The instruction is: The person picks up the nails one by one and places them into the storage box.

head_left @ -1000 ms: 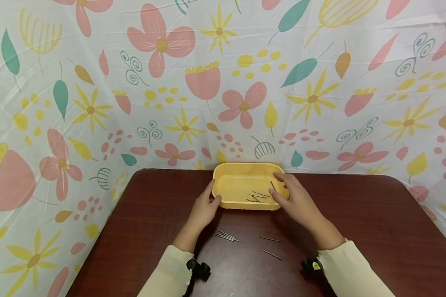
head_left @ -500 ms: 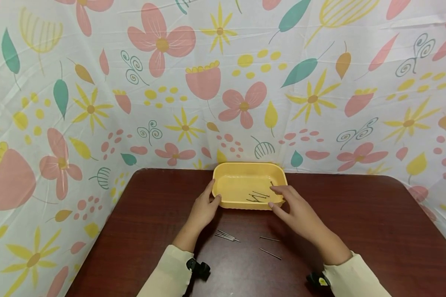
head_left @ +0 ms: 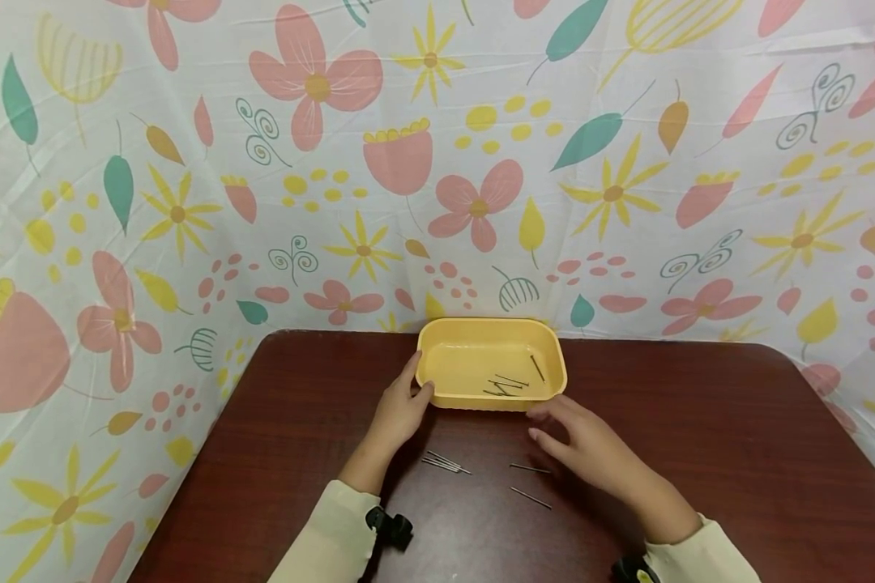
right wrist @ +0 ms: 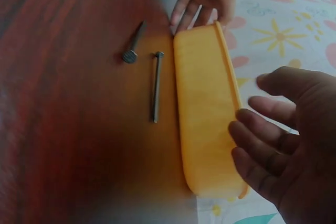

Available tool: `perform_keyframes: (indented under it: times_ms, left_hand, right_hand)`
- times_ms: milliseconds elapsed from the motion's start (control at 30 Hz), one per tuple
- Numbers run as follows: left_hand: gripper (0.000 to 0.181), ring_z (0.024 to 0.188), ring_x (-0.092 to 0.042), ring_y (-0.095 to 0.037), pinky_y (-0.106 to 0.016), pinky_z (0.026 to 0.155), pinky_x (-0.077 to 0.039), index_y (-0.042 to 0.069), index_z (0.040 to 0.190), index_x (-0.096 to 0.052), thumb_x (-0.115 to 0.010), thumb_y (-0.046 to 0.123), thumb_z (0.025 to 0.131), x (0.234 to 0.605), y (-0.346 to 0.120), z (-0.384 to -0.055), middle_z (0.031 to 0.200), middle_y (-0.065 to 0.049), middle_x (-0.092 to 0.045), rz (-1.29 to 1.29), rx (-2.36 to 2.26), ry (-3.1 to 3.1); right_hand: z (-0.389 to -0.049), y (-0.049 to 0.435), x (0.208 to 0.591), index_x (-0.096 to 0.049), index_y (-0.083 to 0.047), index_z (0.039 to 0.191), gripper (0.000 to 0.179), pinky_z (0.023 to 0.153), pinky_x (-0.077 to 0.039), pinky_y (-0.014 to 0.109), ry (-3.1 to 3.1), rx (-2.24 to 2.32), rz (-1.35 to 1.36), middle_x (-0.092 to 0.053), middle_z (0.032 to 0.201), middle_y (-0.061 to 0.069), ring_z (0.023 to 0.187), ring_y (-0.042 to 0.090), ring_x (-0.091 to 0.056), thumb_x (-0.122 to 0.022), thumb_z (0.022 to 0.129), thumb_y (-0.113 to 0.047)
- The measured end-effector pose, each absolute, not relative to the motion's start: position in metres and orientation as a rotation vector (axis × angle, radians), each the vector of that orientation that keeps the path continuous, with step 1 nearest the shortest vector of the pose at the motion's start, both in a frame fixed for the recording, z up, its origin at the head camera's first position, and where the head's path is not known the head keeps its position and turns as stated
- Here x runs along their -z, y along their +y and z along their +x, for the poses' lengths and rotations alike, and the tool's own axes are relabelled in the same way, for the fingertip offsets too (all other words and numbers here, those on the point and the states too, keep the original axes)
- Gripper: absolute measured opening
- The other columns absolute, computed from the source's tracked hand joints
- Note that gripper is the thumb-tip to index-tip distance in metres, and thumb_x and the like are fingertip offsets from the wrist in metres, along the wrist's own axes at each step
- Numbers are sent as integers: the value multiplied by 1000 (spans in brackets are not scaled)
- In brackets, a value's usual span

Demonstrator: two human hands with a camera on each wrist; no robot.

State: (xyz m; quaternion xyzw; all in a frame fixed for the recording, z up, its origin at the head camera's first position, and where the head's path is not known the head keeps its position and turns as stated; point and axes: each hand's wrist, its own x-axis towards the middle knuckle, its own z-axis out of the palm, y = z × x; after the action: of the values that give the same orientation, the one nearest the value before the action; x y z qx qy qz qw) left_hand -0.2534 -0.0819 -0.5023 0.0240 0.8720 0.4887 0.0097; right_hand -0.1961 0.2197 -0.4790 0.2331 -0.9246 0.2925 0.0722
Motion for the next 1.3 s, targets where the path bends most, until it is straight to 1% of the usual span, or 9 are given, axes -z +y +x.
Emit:
perform_keyframes:
  times_ms: [67,200,233,433,633,733,1067,1200,1300]
  left_hand:
    - [63,72,-56,-13,-29,62,-46,27,160,-31,-53,32,102,502,-82,-254,106,-8,-63,75,-1522,2728]
    - [63,70,-56,-14,-28,60,-46,27,161,-30,-53,33,102,502,-82,-253,102,-10,-63,77,-1514,2723]
    - [63,72,-56,-13,-28,61,-46,27,161,-30,-53,33,102,503,-82,-254,106,-10,-63,79,-1519,2721]
    - [62,73,-56,-14,-29,62,-46,27,161,-30,-52,32,103,503,-82,-253,107,-11,-62,86,-1521,2713]
    - [63,68,-55,-14,-30,60,-45,25,161,-30,-53,32,102,503,-82,-254,96,-11,-62,94,-1521,2721]
    - [63,67,-54,-14,-30,60,-45,25,161,-30,-52,31,103,503,-82,-254,94,-9,-61,92,-1519,2724]
    - [62,63,-51,-13,-29,59,-43,25,161,-30,-52,31,102,503,-82,-255,85,-5,-57,87,-1507,2741]
    - [62,64,-51,-14,-29,59,-43,25,161,-30,-52,31,103,503,-82,-254,87,-6,-57,89,-1507,2740]
    - [63,68,-54,-14,-30,61,-45,25,161,-30,-52,32,103,502,-82,-254,97,-8,-60,90,-1508,2738]
  right_hand:
    - [-194,220,482,-70,-19,111,20,84,-55,32,-2800,-881,732,-66,109,-8,96,9,-64,-75,91,-21]
    - [-192,220,488,-68,-18,106,17,76,-53,27,-2862,-924,777,-64,102,-7,87,8,-61,-76,90,-19]
    - [-192,220,490,-68,-18,105,17,75,-53,27,-2876,-936,784,-64,101,-7,85,7,-61,-76,90,-18]
    - [-191,222,496,-67,-18,100,13,72,-52,24,-2921,-930,831,-61,94,-7,83,4,-60,-76,90,-18]
    - [-193,221,500,-66,-18,94,14,70,-49,22,-2951,-883,859,-58,88,-8,79,3,-56,-79,87,-19]
    - [-193,221,501,-65,-18,92,16,68,-47,22,-2973,-860,861,-57,86,-8,78,3,-56,-80,86,-20]
    - [-194,220,503,-64,-21,86,14,64,-45,20,-2975,-893,886,-56,82,-12,73,0,-54,-78,88,-17]
    - [-193,221,504,-64,-23,84,15,64,-44,20,-2973,-885,895,-55,80,-13,72,-1,-52,-77,88,-16]
    - [-192,221,504,-63,-23,83,15,64,-44,20,-2968,-893,893,-55,80,-13,72,-2,-52,-76,88,-15]
